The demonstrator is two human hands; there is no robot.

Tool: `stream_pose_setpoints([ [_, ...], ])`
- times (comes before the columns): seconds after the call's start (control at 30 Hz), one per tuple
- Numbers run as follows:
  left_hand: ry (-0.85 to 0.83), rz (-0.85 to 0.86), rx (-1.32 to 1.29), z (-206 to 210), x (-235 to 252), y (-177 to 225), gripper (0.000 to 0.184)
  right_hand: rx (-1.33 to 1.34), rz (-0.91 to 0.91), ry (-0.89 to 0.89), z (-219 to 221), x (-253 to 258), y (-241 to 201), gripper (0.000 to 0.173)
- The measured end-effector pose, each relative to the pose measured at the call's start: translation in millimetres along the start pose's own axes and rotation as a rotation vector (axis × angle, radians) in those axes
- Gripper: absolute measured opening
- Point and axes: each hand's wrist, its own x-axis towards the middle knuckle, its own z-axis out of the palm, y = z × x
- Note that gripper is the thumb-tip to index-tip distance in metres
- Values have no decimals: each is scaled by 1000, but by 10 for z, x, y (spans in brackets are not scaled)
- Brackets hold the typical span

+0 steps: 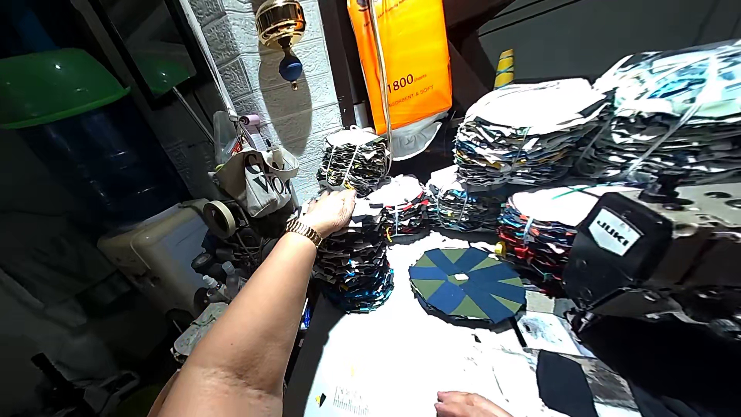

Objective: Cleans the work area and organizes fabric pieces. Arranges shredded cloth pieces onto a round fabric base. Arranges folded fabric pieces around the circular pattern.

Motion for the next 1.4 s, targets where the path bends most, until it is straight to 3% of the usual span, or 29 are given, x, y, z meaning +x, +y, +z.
stream_pose_setpoints([
  [0.07,-10,-50,16,124,-96,26,61,-3,-5,-10,4,1,7,27],
  [0.3,224,-114,105,427,-390,246,58,-10,-5,-21,6,12,-12,26],
  [0.67,16,-137,79,299,-136,160,60,-16,-7,-29,-8,20,-25,26],
  [0.93,73,-142,20,-7,-217,66,60,-44,10,-55,-17,9,-31,27],
  [1.17,-7,-131,61,122,-278,-86,60,-38,6,-36,-17,-20,-43,26],
  [1.23,54,-134,52,116,-308,-74,59,-47,15,-20,-2,-35,-46,26],
  [1.33,284,-100,100,97,-416,120,58,-19,-45,37,27,-61,30,24],
  [1.4,473,32,90,146,-560,406,56,30,-113,77,51,-87,80,23],
])
